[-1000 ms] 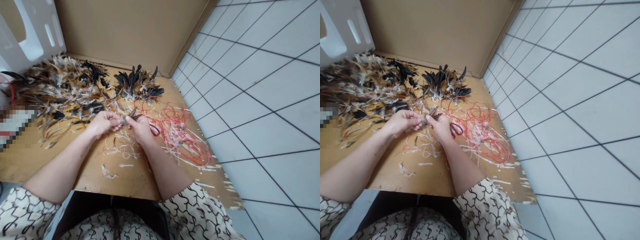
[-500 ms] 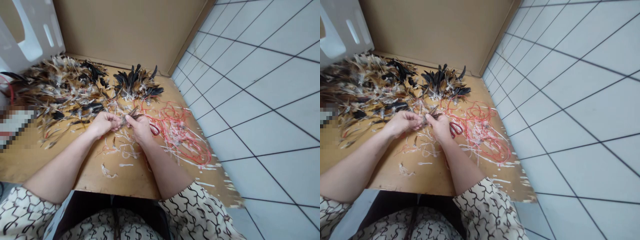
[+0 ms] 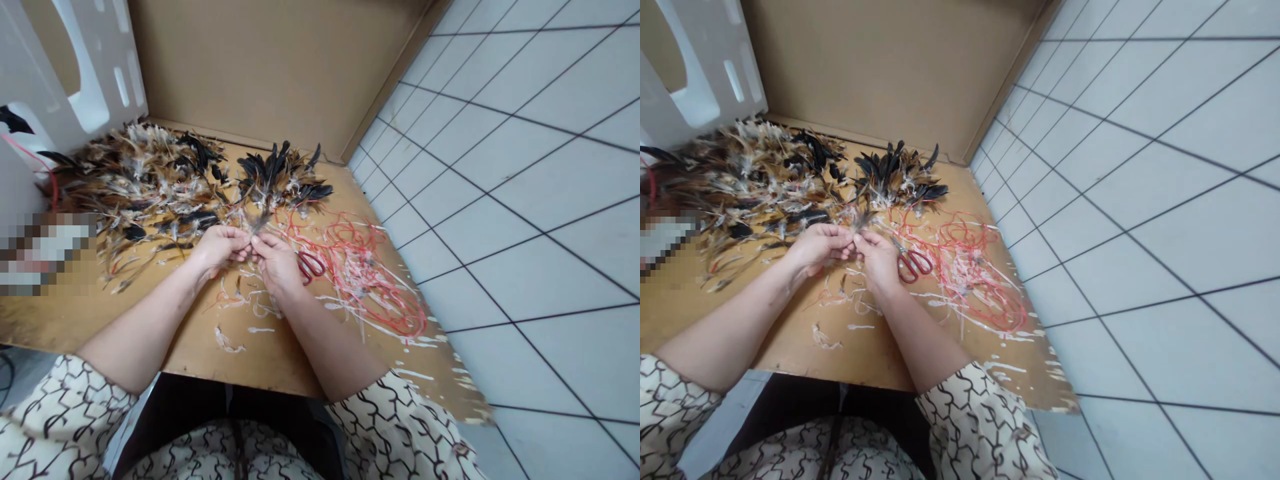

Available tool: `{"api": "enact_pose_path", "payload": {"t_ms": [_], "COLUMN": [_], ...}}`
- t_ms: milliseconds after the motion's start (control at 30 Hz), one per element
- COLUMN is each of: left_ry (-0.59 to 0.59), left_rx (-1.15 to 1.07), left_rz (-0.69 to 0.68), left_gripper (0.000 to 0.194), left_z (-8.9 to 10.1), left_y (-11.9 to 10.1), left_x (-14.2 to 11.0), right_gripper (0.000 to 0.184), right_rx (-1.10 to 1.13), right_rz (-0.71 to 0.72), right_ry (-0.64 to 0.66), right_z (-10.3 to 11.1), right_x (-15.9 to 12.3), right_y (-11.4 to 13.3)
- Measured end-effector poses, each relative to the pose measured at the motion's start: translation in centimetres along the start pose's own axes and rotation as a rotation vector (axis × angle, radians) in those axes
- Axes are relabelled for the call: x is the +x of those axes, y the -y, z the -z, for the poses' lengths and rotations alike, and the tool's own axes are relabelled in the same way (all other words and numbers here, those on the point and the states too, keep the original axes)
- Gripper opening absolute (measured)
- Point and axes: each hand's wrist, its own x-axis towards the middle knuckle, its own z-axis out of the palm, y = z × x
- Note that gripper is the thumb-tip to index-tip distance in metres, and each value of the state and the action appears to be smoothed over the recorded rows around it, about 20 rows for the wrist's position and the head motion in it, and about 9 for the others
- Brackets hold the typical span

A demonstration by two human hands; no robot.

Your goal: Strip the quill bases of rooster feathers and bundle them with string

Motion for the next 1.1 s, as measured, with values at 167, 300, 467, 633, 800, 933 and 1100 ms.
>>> {"api": "enact_pose_path", "payload": {"t_ms": [167, 300, 467, 633, 800, 933, 1100], "left_ry": [-0.007, -0.007, 0.015, -0.451, -0.644, -0.586, -0.637], "left_rx": [-0.036, -0.010, 0.215, 0.719, 1.013, 1.124, 0.977], "left_rz": [0.046, 0.079, 0.016, -0.434, -0.410, -0.379, -0.456], "left_gripper": [0.014, 0.014, 0.012, 0.003, 0.011, 0.005, 0.009], "left_z": [0.1, 0.1, 0.5, 3.5, 6.3, 6.6, 6.1], "left_y": [0.0, 0.0, -0.3, -1.7, -2.6, -2.3, -2.4], "left_x": [0.2, 0.2, 0.1, 1.0, 1.7, 1.8, 1.7], "right_gripper": [0.018, 0.020, 0.023, 0.025, 0.025, 0.024, 0.026], "right_rx": [-0.004, -0.009, 0.007, 0.031, 0.053, 0.046, 0.015], "right_rz": [-0.003, -0.014, -0.031, -0.041, -0.076, -0.076, -0.055], "right_ry": [-0.010, 0.030, 0.063, 0.055, 0.067, 0.083, 0.085], "right_z": [-0.3, 0.1, 0.5, 0.9, 0.9, 0.7, 0.7], "right_x": [0.1, 0.3, 0.7, 0.5, 0.2, 0.0, 0.1], "right_y": [-0.2, -0.4, -0.3, 0.3, -0.1, -0.6, -0.7]}}
